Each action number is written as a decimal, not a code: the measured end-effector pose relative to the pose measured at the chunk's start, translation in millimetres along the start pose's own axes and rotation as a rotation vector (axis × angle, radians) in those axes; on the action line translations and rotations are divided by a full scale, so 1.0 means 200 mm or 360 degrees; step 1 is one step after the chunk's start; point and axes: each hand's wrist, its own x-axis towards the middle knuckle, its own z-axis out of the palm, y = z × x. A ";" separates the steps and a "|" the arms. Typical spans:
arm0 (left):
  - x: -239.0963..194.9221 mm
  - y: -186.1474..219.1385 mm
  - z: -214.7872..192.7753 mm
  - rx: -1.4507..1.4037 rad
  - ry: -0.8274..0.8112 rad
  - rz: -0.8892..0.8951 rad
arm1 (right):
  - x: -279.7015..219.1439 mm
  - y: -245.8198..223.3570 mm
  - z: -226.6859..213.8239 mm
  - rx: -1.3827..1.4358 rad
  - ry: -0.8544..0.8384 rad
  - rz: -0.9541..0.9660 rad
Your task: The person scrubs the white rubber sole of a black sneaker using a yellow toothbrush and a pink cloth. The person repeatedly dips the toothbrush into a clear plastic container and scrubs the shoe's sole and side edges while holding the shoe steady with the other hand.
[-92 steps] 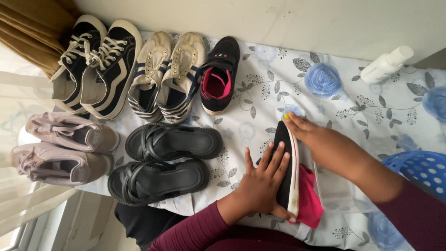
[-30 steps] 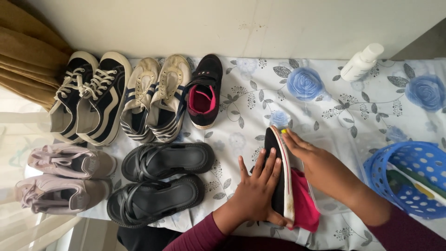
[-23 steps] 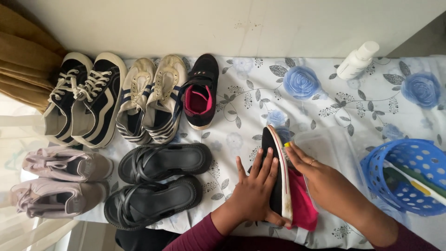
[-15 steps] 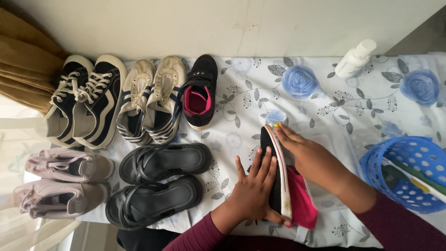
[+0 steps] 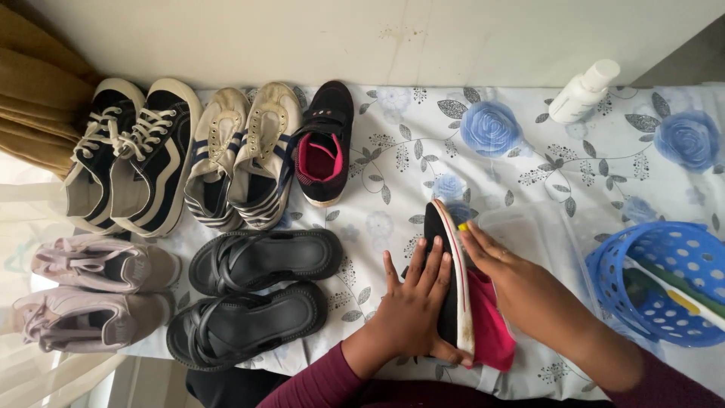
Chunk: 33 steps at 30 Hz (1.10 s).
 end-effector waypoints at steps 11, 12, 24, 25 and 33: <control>0.00 0.00 0.00 0.0028 0.0084 0.0020 | -0.06 -0.02 0.05 -0.0034 0.0044 -0.0048; 0.00 0.00 0.00 0.0021 0.0045 0.0006 | -0.10 -0.03 0.06 -0.0020 0.0027 -0.0068; 0.01 -0.01 -0.01 -0.0005 -0.0021 0.0014 | 0.00 -0.09 -0.01 -0.0107 -0.0007 -0.0013; 0.00 0.00 -0.01 -0.0005 -0.0021 0.0010 | 0.05 -0.07 -0.01 -0.0108 -0.0009 -0.0016; 0.00 0.00 0.00 -0.0030 0.0023 -0.0002 | 0.03 -0.02 0.05 -0.0166 0.0072 -0.0011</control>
